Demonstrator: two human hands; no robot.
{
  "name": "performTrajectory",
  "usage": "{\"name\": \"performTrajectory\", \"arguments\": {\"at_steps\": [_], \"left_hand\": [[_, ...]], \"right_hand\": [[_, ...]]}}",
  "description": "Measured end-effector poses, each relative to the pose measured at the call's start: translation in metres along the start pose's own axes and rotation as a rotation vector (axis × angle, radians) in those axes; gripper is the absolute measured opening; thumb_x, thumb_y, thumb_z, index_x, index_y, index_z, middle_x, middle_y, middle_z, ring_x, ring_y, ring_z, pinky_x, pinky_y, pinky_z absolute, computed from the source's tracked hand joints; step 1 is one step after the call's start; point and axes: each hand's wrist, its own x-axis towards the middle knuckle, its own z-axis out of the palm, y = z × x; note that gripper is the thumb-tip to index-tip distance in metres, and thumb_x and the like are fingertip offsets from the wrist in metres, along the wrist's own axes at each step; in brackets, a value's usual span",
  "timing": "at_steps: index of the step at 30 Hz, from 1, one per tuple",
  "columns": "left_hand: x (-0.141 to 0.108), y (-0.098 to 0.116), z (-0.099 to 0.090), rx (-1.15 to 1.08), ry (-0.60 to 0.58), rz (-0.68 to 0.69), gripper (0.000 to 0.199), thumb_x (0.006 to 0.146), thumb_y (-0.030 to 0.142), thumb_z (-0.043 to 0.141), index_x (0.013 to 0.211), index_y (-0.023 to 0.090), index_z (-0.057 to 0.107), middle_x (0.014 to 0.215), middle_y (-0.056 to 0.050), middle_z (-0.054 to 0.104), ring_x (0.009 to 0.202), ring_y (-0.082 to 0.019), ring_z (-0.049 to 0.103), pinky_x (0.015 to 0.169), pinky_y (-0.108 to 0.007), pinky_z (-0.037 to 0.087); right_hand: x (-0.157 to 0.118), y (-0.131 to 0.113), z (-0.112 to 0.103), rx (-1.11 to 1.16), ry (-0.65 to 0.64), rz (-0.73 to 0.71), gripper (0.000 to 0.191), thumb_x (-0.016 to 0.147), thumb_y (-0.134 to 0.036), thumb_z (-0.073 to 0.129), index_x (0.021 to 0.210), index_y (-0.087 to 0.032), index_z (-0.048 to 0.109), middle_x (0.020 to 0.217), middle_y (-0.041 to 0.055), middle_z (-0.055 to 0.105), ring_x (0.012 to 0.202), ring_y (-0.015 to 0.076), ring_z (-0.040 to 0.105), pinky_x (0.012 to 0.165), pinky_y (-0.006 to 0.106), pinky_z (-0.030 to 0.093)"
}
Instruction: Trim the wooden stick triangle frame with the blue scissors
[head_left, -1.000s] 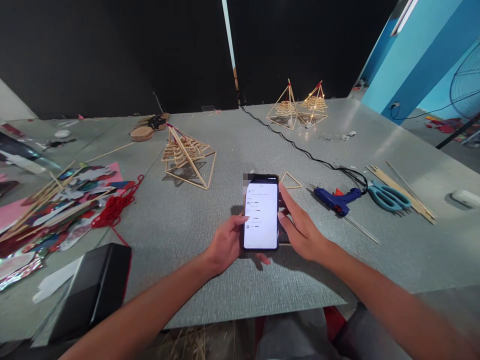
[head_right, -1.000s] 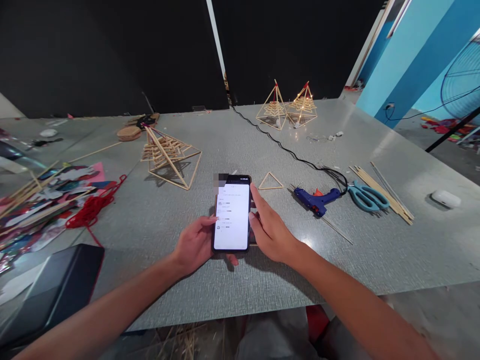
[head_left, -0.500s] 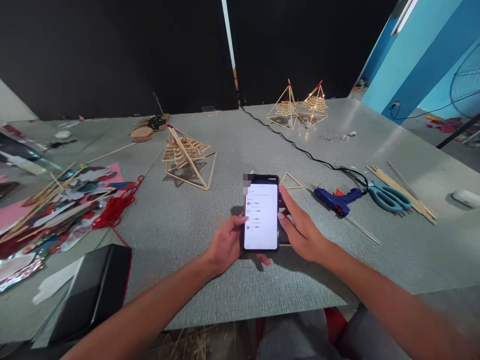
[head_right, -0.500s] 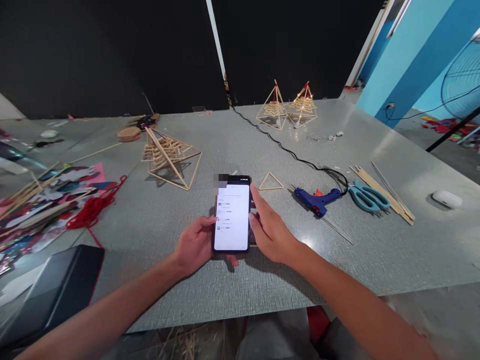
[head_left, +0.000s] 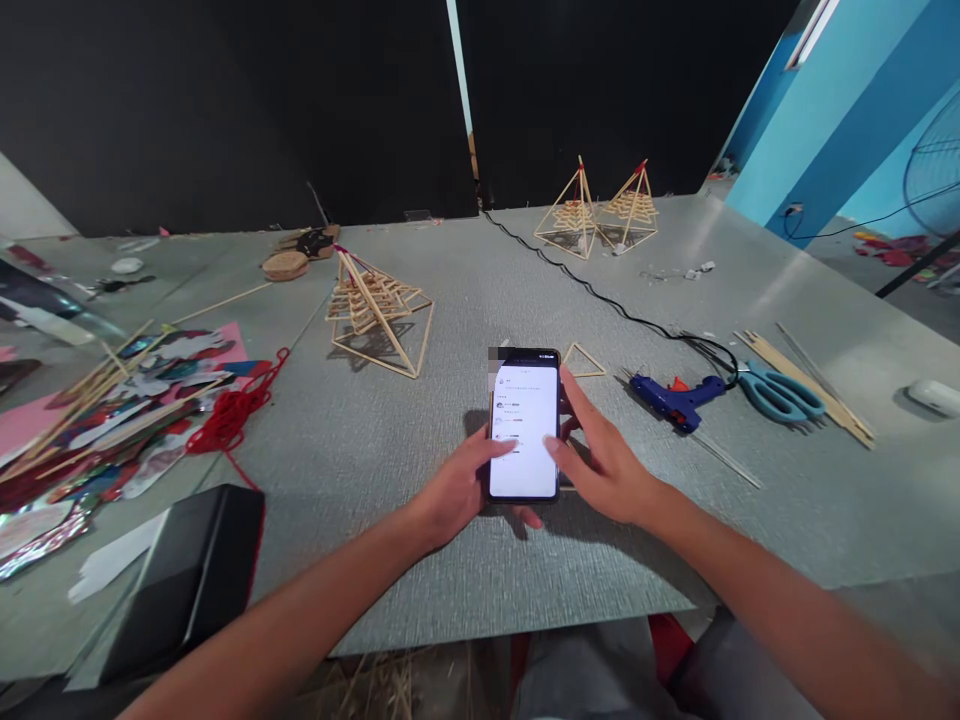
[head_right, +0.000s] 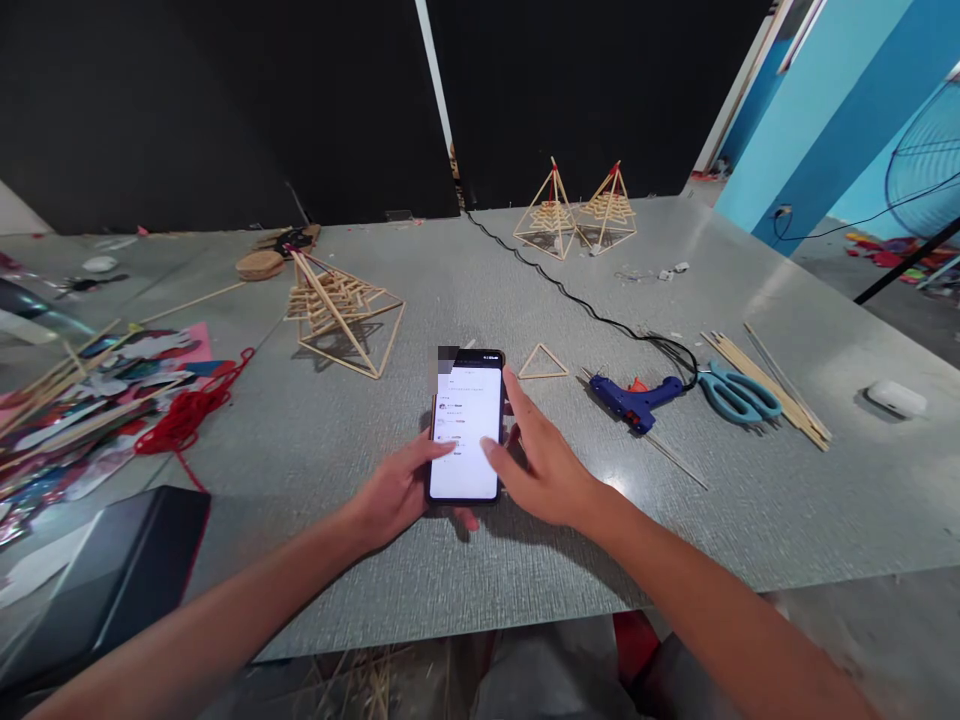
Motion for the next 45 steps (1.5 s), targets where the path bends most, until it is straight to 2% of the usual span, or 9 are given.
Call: {"name": "performTrajectory", "arguments": {"at_steps": [5,8,11,20,24,30,34,40,45], "left_hand": [[-0.003,0.001,0.003,0.021,0.069,0.014,0.052,0.095,0.035,0.074,0.143,0.016,0.068,0.137,-0.022,0.076,0.107,-0.04,0.079,0.074,-0.049,0.071],[-0.001,-0.001,0.001,0.001,0.108,0.046,0.053,0.096,0.039,0.073,0.142,0.014,0.07,0.139,-0.019,0.077,0.129,-0.041,0.073,0.106,-0.052,0.063],[0.001,-0.002,-0.002,-0.015,0.113,0.064,0.051,0.096,0.039,0.073,0.14,0.014,0.071,0.139,-0.017,0.078,0.136,-0.039,0.07,0.116,-0.051,0.057],[0.001,-0.002,-0.004,-0.051,-0.035,0.018,0.051,0.1,0.042,0.064,0.141,0.012,0.067,0.134,-0.023,0.078,0.108,-0.044,0.079,0.065,-0.056,0.073],[0.0,-0.001,-0.003,-0.072,-0.035,0.051,0.045,0.102,0.041,0.063,0.134,0.012,0.072,0.132,-0.022,0.079,0.106,-0.043,0.08,0.065,-0.057,0.074],[-0.002,0.007,-0.001,-0.113,0.014,0.128,0.048,0.108,0.051,0.055,0.138,0.018,0.071,0.135,-0.017,0.079,0.113,-0.042,0.079,0.065,-0.052,0.075],[0.0,0.009,0.005,-0.091,0.075,0.107,0.061,0.113,0.064,0.042,0.149,0.021,0.066,0.143,-0.018,0.076,0.116,-0.043,0.08,0.059,-0.046,0.073],[0.001,0.01,0.009,-0.033,0.125,0.111,0.06,0.116,0.062,0.039,0.157,0.022,0.059,0.149,-0.019,0.073,0.113,-0.041,0.081,0.058,-0.044,0.073],[0.004,0.016,0.012,0.021,0.298,0.089,0.062,0.117,0.057,0.036,0.16,0.017,0.056,0.134,-0.023,0.079,0.102,-0.039,0.084,0.052,-0.04,0.071]], "right_hand": [[-0.001,-0.004,0.0,-0.025,-0.068,-0.032,0.143,0.09,-0.048,0.09,0.178,-0.033,-0.022,0.183,0.023,0.029,0.161,0.0425,0.047,0.125,0.07,0.048],[-0.002,-0.007,0.0,-0.021,-0.101,-0.042,0.15,0.084,-0.049,0.096,0.178,-0.035,-0.021,0.187,0.0212,0.017,0.17,0.0431,0.031,0.133,0.072,0.036],[-0.002,-0.008,0.0,-0.015,-0.123,-0.047,0.151,0.083,-0.046,0.097,0.178,-0.035,-0.02,0.189,0.0195,0.01,0.174,0.0427,0.019,0.135,0.071,0.032],[-0.002,-0.002,0.004,0.021,-0.04,-0.019,0.097,0.115,-0.033,0.053,0.178,-0.035,-0.02,0.188,0.0161,0.02,0.171,0.0339,0.031,0.135,0.067,0.035],[0.0,-0.004,0.002,0.077,-0.019,-0.039,0.089,0.118,-0.032,0.047,0.178,-0.037,-0.018,0.186,0.0152,0.029,0.159,0.0313,0.052,0.126,0.062,0.049],[-0.001,-0.013,0.001,0.121,-0.065,-0.002,0.071,0.117,-0.031,0.048,0.181,-0.036,0.019,0.168,0.0122,0.059,0.141,0.028,0.068,0.116,0.053,0.059],[-0.004,-0.016,0.005,0.215,-0.023,0.035,0.065,0.116,-0.033,0.054,0.177,-0.041,0.033,0.172,0.0085,0.056,0.145,0.027,0.066,0.12,0.053,0.056],[-0.006,-0.012,0.013,0.527,0.035,0.147,0.057,0.113,-0.034,0.063,0.165,-0.053,0.05,0.18,-0.0005,0.043,0.159,0.0257,0.052,0.121,0.05,0.056],[-0.007,-0.001,0.032,0.624,0.011,0.148,0.064,0.111,-0.038,0.064,0.17,-0.054,0.042,0.184,-0.0007,0.035,0.157,0.0271,0.053,0.122,0.054,0.055]]}}
